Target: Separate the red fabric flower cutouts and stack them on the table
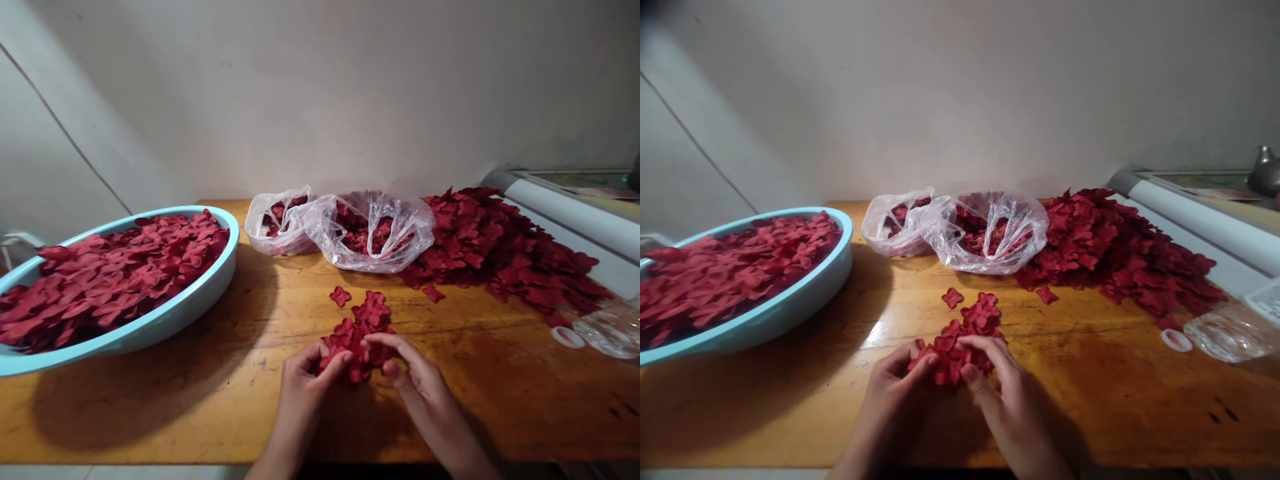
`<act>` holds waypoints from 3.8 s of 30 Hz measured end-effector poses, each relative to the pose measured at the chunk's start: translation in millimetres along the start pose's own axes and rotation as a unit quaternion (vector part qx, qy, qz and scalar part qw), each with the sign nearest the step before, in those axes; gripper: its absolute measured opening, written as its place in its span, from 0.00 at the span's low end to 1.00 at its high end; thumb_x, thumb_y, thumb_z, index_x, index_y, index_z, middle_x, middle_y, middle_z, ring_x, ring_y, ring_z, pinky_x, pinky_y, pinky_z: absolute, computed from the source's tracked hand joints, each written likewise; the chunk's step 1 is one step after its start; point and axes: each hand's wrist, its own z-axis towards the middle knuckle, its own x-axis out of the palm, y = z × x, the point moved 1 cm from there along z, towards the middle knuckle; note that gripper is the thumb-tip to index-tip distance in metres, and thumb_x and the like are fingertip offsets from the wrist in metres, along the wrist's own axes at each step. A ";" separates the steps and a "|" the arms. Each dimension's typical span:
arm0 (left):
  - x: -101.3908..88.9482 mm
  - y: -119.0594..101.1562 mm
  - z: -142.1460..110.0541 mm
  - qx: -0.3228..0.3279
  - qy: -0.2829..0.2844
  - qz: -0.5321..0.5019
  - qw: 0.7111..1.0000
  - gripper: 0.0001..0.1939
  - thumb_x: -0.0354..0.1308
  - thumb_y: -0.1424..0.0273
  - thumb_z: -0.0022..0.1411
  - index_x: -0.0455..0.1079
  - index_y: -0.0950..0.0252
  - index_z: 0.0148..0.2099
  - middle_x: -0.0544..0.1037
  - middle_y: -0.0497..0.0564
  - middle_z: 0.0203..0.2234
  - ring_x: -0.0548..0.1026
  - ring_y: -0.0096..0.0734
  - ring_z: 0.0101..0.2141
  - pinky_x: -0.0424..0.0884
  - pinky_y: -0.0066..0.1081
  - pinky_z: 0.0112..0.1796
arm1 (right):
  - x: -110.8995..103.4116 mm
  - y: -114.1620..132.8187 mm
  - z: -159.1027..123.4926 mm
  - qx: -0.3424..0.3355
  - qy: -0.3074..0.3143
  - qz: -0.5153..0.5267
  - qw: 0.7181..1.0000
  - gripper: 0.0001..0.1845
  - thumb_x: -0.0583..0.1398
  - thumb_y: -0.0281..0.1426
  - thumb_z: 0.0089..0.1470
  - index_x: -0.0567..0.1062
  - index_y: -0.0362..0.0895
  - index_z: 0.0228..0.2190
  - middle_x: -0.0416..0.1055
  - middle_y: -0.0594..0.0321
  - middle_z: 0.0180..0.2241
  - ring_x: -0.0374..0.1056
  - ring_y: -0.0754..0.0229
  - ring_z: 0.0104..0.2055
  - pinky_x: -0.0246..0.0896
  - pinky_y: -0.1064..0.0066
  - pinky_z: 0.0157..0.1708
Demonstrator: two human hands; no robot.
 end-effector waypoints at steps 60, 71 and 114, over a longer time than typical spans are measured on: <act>-0.4 4.1 -1.9 0.083 0.084 0.142 0.983 0.18 0.49 0.63 0.62 0.63 0.66 0.22 0.64 0.43 0.13 0.60 0.22 0.16 0.55 0.22 0.20 | 26.3 1.1 -9.7 -0.021 -0.039 -0.008 0.999 0.07 0.60 0.36 0.53 0.71 0.46 0.33 0.72 0.63 0.32 0.70 0.60 0.35 0.66 0.72 0.36; -3.5 3.9 6.8 0.024 0.096 0.078 0.992 0.12 0.53 0.64 0.58 0.69 0.67 0.27 0.73 0.48 0.23 0.68 0.28 0.26 0.63 0.25 0.30 | -1.7 -25.5 10.3 0.103 -0.163 0.152 0.969 0.13 0.63 0.39 0.49 0.71 0.45 0.34 0.72 0.64 0.30 0.68 0.63 0.29 0.64 0.76 0.29; -6.5 4.6 3.3 -0.034 0.152 0.018 0.988 0.13 0.56 0.61 0.57 0.70 0.67 0.30 0.74 0.49 0.23 0.70 0.27 0.25 0.67 0.26 0.29 | -6.5 -26.9 -7.0 0.118 -0.114 0.136 0.977 0.11 0.65 0.39 0.45 0.76 0.45 0.30 0.75 0.63 0.29 0.71 0.60 0.33 0.67 0.75 0.33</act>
